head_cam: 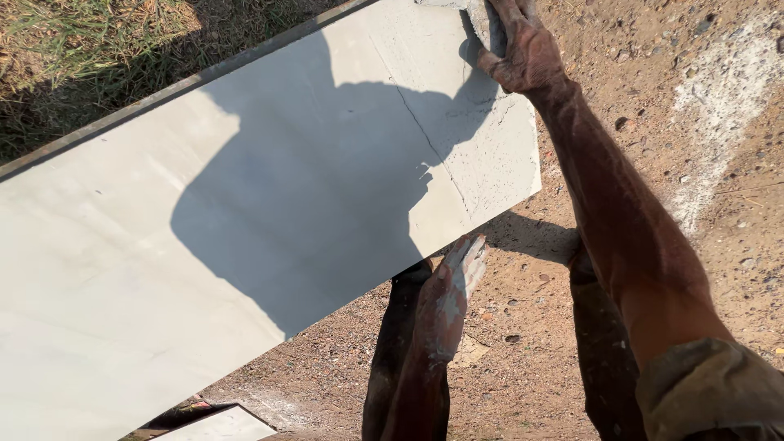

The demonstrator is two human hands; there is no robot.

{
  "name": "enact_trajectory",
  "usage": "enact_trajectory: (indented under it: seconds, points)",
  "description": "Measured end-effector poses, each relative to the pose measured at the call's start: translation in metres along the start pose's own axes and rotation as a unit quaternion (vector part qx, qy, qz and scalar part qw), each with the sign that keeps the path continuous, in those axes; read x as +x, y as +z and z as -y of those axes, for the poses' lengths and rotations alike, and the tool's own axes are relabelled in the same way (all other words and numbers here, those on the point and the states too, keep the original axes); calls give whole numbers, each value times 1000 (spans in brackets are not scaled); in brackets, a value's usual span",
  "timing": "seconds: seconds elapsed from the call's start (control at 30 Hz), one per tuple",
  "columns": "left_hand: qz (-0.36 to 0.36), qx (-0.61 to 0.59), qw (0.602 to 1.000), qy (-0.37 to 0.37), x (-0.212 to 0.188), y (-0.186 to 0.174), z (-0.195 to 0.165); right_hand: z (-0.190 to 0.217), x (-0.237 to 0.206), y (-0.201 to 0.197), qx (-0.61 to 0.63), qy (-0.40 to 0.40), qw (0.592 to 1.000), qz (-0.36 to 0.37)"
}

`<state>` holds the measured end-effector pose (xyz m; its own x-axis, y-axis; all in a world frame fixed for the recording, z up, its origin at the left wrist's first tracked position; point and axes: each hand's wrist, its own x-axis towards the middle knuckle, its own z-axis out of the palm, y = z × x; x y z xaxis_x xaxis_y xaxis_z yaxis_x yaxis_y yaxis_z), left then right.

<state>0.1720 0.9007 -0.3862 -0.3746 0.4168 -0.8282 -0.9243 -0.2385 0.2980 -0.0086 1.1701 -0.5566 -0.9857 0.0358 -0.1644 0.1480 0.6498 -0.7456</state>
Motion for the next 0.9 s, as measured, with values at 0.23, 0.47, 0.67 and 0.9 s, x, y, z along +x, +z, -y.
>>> enact_trajectory:
  seconds: [0.23,0.47,0.67,0.9]
  points:
    - [18,-14,999,22,5,16,-5,20,-41,-8,-15,100,993,67]
    - [19,4,1000,-19,-2,7,-3,9,-33,26,102,97,990,31]
    - [48,-1,999,11,0,17,-6,16,-96,16,51,141,986,79]
    - [21,22,999,-27,-2,14,-6,13,-21,-11,35,200,974,99]
